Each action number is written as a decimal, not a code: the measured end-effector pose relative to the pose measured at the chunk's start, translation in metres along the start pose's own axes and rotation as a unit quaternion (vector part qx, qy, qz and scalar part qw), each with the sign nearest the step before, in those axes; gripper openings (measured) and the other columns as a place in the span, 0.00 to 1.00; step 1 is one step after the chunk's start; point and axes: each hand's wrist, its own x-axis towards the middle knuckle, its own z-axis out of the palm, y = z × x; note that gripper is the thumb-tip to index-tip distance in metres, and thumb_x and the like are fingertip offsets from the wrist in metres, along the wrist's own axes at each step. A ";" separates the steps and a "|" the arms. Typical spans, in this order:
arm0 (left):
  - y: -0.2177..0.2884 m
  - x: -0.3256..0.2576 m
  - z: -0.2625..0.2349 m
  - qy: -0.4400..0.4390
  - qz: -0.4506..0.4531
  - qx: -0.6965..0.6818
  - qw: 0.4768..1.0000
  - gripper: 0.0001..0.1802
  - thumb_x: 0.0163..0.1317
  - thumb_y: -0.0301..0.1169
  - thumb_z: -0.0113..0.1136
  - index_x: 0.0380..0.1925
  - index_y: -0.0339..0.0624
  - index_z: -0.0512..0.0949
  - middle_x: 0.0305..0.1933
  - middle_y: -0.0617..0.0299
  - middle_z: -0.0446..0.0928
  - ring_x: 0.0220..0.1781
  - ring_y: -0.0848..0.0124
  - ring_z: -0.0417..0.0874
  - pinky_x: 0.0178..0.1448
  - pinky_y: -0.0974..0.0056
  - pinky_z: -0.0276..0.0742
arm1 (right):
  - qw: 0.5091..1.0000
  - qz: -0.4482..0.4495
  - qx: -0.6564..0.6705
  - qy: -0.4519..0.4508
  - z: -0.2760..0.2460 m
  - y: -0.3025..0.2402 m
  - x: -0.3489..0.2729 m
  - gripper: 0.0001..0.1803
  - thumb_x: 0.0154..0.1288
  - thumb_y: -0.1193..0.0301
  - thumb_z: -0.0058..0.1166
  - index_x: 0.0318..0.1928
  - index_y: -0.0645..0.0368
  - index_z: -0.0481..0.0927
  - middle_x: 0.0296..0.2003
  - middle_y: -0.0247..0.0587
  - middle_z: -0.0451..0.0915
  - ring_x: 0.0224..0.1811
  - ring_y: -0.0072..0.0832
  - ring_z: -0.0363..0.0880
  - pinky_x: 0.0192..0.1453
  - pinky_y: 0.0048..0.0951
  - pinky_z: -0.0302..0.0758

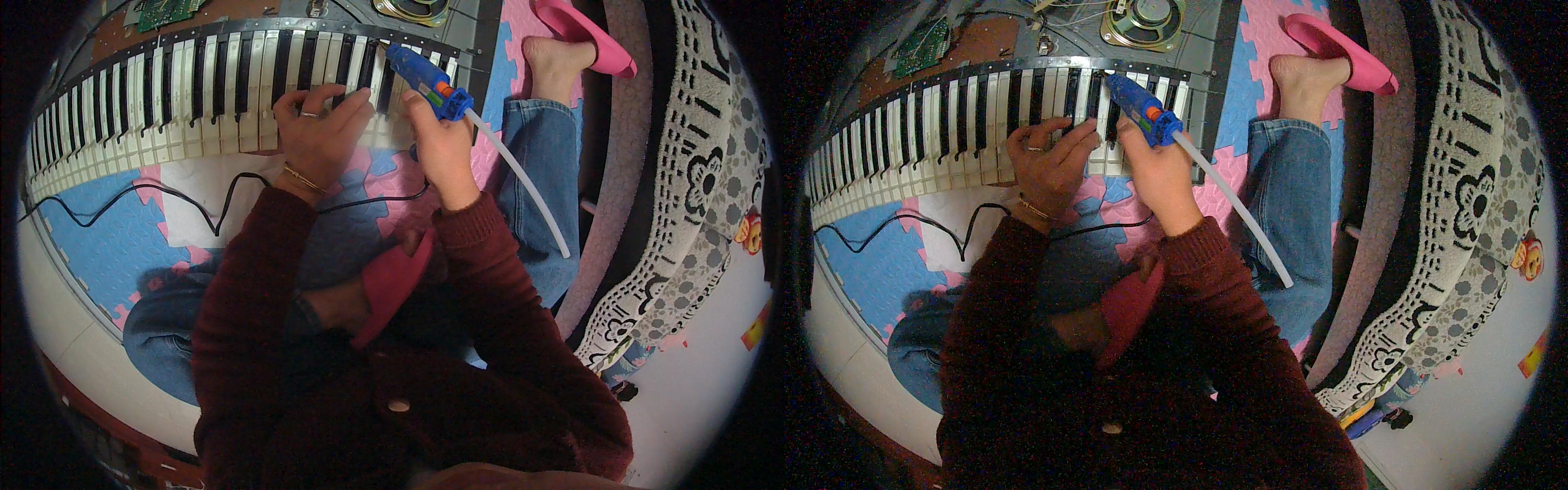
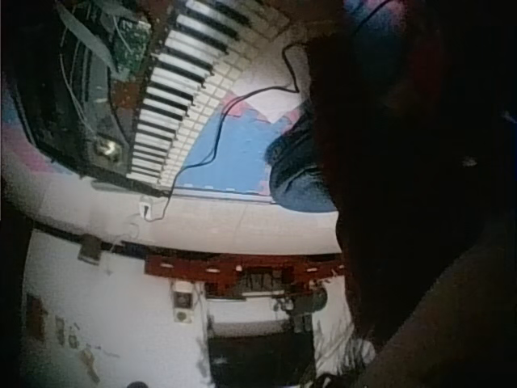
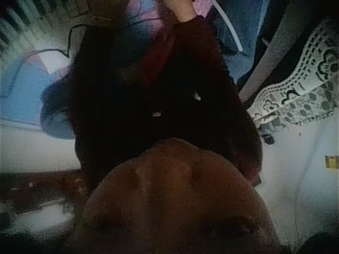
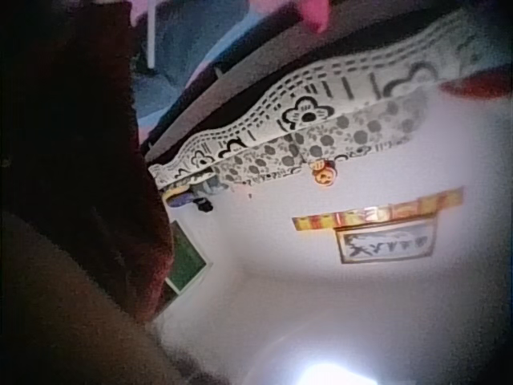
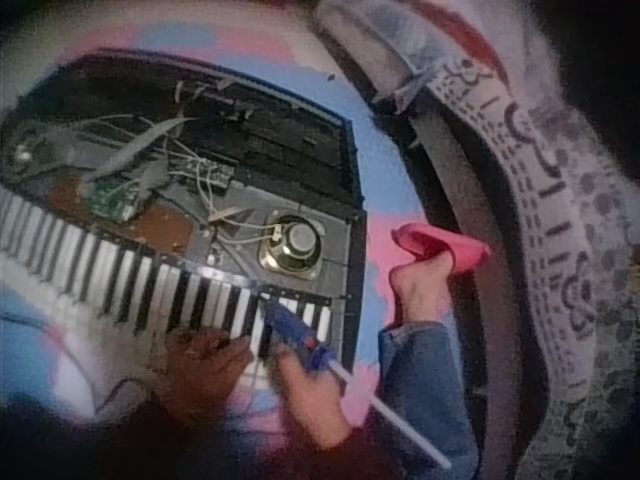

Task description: The person sits on a foam mat and uses a hot glue gun to apply glue to the white keys of a disassembled electronic keyboard. They repeatedly press and hold the keys to secure them while the glue sets.

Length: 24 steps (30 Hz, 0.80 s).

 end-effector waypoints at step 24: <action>0.000 0.000 -0.001 -0.003 -0.004 -0.005 1.000 0.11 0.52 0.30 0.62 0.37 0.57 0.83 0.52 0.79 0.83 0.52 0.72 0.81 0.59 0.51 0.62 | 0.999 -0.019 -0.034 0.008 0.001 0.001 0.004 0.17 0.64 0.61 0.63 0.33 0.66 0.83 0.19 0.34 0.77 0.21 0.21 0.74 0.28 0.30 0.73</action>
